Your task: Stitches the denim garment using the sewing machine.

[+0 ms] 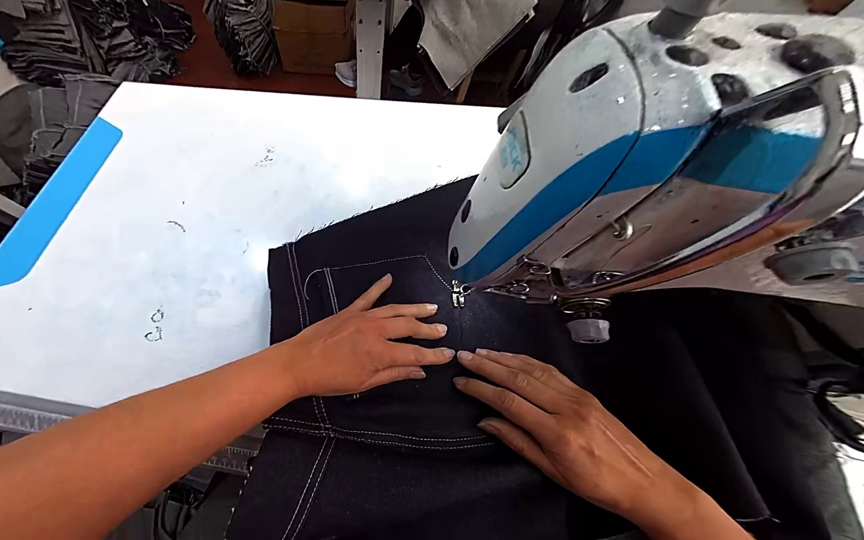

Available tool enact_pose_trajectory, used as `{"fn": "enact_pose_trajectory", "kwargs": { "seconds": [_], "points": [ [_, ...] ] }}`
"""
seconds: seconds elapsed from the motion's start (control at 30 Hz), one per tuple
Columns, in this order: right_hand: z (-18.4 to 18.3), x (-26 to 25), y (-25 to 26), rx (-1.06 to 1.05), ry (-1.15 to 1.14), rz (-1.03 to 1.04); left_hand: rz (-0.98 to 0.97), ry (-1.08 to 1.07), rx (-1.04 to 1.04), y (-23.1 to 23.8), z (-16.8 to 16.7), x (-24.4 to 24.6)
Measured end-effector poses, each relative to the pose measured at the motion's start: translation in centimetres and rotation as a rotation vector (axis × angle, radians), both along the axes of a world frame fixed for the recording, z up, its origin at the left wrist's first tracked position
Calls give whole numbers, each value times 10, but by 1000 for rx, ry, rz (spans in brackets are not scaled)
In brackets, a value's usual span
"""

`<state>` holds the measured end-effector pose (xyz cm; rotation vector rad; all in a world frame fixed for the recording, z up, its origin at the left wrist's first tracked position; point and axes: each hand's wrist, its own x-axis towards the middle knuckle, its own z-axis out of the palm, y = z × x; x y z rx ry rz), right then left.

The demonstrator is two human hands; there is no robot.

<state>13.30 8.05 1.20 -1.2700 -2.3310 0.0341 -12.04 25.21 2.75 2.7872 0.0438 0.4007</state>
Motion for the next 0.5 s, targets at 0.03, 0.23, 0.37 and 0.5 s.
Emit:
{"fn": "enact_pose_trajectory", "kwargs": {
  "seconds": [0.03, 0.23, 0.37, 0.5],
  "points": [
    [-1, -1, 1, 0, -6, -1, 1, 6, -19, 0, 2, 0],
    [-1, 0, 0, 5, 18, -8, -6, 62, 29, 1, 5, 2],
    [-1, -1, -1, 3, 7, -11, 4, 46, 14, 1, 3, 3],
    [2, -1, -2, -4, 11, -18, 10, 20, 9, 1, 0, 4]
  ]
}}
